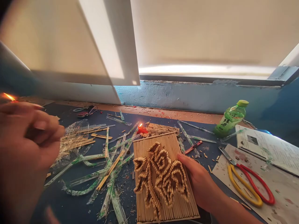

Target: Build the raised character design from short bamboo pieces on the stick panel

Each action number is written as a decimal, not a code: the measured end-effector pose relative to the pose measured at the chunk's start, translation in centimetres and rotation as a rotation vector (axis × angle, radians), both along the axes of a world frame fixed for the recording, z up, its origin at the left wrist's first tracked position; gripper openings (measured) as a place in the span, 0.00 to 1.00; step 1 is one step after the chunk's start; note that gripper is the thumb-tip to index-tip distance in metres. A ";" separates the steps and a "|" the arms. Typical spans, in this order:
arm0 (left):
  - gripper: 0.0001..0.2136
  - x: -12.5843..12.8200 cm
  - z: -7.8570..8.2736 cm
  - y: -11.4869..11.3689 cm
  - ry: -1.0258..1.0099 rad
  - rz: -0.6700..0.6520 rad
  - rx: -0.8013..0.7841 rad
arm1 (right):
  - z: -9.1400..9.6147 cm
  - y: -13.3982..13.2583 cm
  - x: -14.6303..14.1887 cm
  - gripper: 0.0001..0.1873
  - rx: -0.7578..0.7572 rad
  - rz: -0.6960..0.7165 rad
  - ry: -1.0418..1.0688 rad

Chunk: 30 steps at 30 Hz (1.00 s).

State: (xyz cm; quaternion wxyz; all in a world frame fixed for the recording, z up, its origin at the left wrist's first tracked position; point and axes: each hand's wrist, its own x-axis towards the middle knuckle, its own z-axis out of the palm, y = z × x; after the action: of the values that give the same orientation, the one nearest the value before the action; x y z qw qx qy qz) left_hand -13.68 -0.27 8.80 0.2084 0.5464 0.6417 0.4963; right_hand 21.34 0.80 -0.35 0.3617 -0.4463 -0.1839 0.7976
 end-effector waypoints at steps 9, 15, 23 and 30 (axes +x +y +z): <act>0.18 6.8 -4.8 1.5 0.267 -0.308 -0.172 | -0.4 -0.4 0.2 0.11 0.066 -0.010 0.010; 0.10 7.0 -6.8 3.4 0.011 -0.492 -0.038 | 0.5 -0.8 -0.4 0.08 0.044 0.018 0.080; 0.08 9.1 -8.2 2.7 -0.034 -0.321 0.166 | 0.1 -0.8 -0.4 0.04 0.001 -0.029 0.041; 0.08 8.4 -7.9 3.1 -0.046 -0.159 0.210 | -0.1 -0.9 -0.2 0.03 -0.021 -0.120 -0.011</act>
State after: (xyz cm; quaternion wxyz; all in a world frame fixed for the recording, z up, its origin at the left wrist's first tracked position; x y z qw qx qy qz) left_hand -5.25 2.87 0.87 0.2033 0.6028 0.5361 0.5548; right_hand 21.12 -0.09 -0.49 0.4031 -0.4647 -0.1505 0.7739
